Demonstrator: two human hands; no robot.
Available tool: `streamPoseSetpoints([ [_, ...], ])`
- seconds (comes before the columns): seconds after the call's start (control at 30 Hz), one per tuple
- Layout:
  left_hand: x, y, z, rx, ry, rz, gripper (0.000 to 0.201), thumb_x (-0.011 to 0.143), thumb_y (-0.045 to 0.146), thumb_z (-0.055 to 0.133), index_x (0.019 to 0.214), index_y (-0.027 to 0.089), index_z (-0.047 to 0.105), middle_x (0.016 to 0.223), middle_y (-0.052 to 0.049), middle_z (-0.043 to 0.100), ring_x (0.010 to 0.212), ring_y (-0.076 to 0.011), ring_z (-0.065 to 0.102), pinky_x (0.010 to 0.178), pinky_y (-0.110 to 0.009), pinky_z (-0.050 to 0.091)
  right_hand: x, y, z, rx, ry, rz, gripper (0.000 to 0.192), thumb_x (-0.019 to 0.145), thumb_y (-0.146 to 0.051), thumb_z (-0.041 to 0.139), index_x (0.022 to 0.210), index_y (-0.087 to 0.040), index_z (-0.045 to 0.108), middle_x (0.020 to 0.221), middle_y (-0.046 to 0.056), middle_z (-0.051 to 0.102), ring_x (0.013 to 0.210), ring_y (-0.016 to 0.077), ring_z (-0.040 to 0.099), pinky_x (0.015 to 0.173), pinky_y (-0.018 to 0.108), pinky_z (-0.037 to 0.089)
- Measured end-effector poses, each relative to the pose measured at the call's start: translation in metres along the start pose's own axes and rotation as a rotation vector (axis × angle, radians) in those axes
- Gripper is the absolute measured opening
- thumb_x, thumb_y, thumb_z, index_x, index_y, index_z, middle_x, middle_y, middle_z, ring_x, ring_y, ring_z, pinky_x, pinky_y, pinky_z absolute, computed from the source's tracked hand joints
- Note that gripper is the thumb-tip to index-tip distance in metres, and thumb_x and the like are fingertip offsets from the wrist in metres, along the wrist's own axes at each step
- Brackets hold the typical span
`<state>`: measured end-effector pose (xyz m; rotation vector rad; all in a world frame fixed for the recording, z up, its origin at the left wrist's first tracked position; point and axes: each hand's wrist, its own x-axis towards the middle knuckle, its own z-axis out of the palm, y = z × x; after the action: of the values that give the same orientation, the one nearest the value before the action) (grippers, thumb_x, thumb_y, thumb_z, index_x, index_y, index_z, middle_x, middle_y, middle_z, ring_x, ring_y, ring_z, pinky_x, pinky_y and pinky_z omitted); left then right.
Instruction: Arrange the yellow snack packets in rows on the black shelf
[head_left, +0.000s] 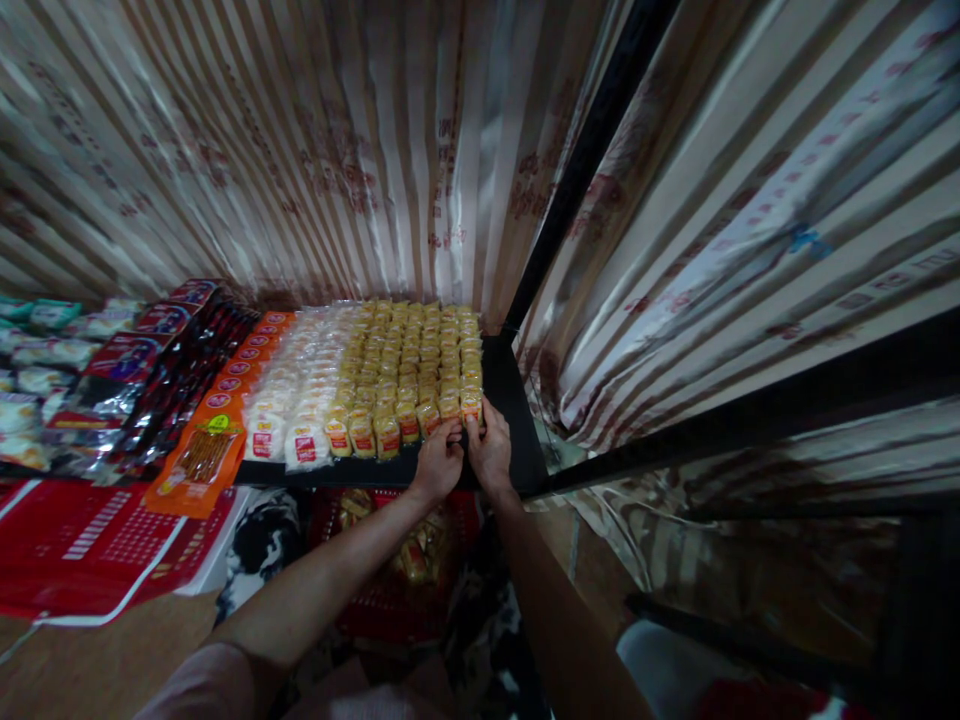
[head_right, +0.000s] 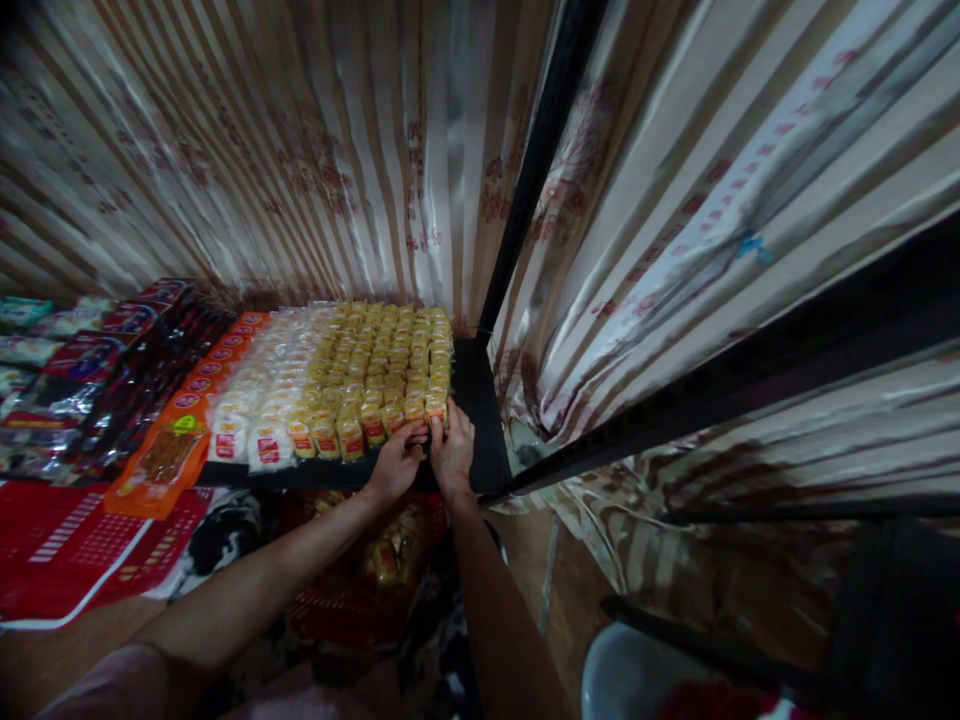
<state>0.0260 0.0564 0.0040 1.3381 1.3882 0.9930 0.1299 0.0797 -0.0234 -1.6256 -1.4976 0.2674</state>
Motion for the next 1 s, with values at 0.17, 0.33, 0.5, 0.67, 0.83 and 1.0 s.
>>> streamPoseSetpoints([
  [0.17, 0.0, -0.004, 0.002, 0.003, 0.0, -0.013, 0.049, 0.07, -0.001, 0.044, 0.115, 0.015, 0.055, 0.113, -0.01, 0.061, 0.094, -0.0156, 0.06, 0.089, -0.037, 0.051, 0.002, 0.001, -0.001, 0.015, -0.028, 0.005, 0.047, 0.087, -0.038, 0.038, 0.124, -0.011, 0.052, 0.118, 0.015, 0.058, 0.108, 0.0219, 0.052, 0.091, 0.035, 0.044],
  [0.33, -0.002, -0.008, 0.001, -0.017, -0.003, -0.01, 0.043, 0.073, 0.001, 0.045, 0.112, 0.017, 0.057, 0.111, -0.008, 0.062, 0.092, -0.0148, 0.061, 0.087, -0.036, 0.052, 0.0, 0.002, -0.002, 0.003, -0.03, 0.034, 0.049, 0.087, -0.038, 0.039, 0.127, -0.012, 0.05, 0.12, 0.014, 0.058, 0.106, 0.0217, 0.052, 0.091, 0.035, 0.044],
  [0.5, -0.008, -0.009, -0.003, -0.014, -0.023, 0.007, 0.041, 0.075, 0.002, 0.044, 0.112, 0.015, 0.056, 0.114, -0.01, 0.06, 0.087, -0.0141, 0.062, 0.085, -0.035, 0.053, -0.003, 0.003, -0.001, -0.028, -0.01, 0.046, 0.053, 0.084, -0.039, 0.043, 0.131, -0.014, 0.045, 0.124, 0.013, 0.055, 0.11, 0.0228, 0.05, 0.092, 0.036, 0.042],
  [0.67, -0.025, -0.007, -0.009, -0.003, -0.03, 0.065, 0.037, 0.079, 0.007, 0.042, 0.112, 0.016, 0.055, 0.113, -0.01, 0.061, 0.084, -0.0136, 0.064, 0.084, -0.033, 0.053, -0.003, 0.0, -0.002, -0.031, 0.014, 0.035, 0.056, 0.081, -0.04, 0.049, 0.129, -0.012, 0.046, 0.125, 0.015, 0.054, 0.113, 0.0249, 0.048, 0.097, 0.04, 0.039],
  [0.83, -0.065, -0.009, -0.017, 0.09, -0.069, 0.055, 0.031, 0.076, 0.005, 0.04, 0.093, 0.018, 0.063, 0.095, -0.004, 0.068, 0.086, -0.0139, 0.063, 0.087, -0.03, 0.049, -0.015, -0.018, -0.016, 0.094, 0.141, 0.1, 0.05, 0.082, -0.039, 0.046, 0.126, -0.015, 0.047, 0.122, 0.015, 0.055, 0.107, 0.0228, 0.052, 0.077, 0.034, 0.05],
  [1.0, -0.109, -0.054, -0.024, 0.096, -0.209, -0.166, 0.028, 0.071, 0.005, 0.044, 0.084, 0.016, 0.066, 0.085, -0.003, 0.069, 0.081, -0.0152, 0.063, 0.081, -0.029, 0.05, -0.067, -0.044, -0.032, 0.357, 0.145, 0.133, 0.039, 0.088, -0.036, 0.041, 0.119, -0.015, 0.051, 0.105, 0.012, 0.064, 0.095, 0.0176, 0.06, 0.079, 0.03, 0.05],
])
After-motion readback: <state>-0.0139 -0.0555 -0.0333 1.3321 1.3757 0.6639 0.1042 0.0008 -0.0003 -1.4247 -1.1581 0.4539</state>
